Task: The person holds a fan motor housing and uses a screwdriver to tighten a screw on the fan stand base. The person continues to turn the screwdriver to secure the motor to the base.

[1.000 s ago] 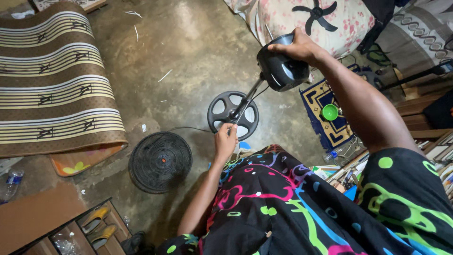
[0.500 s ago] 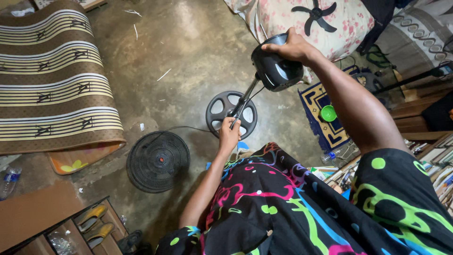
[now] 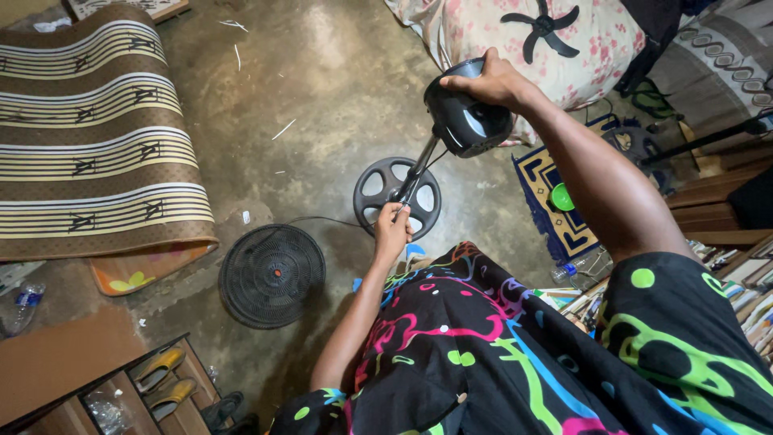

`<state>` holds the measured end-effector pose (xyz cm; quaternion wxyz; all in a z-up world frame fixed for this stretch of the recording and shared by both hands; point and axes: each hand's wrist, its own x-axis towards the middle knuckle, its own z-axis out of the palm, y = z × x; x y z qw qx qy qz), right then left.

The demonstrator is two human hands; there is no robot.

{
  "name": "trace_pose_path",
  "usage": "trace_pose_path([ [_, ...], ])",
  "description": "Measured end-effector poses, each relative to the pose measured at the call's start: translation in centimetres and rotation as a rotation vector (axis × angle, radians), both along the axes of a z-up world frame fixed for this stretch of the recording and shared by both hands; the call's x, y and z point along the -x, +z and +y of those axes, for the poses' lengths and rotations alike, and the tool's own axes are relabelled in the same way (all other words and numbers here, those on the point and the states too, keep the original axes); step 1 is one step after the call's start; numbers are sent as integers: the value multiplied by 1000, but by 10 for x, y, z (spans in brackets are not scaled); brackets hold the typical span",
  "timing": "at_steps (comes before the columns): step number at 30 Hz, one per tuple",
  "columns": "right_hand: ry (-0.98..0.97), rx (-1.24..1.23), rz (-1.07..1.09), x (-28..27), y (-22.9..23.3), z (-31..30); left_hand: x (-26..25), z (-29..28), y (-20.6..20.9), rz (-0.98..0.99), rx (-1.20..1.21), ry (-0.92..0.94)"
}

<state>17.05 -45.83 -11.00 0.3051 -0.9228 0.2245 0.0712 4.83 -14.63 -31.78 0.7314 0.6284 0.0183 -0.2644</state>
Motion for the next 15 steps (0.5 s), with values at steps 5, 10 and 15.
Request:
trace_pose_path([
  [5, 9, 4, 3, -1, 1, 2, 2, 0, -5, 60, 85, 12],
  [10, 17, 6, 16, 1, 5, 3, 2, -3, -15, 46, 155, 6],
  [15, 26, 19, 10, 1, 5, 2, 2, -2, -16, 178, 213, 11],
])
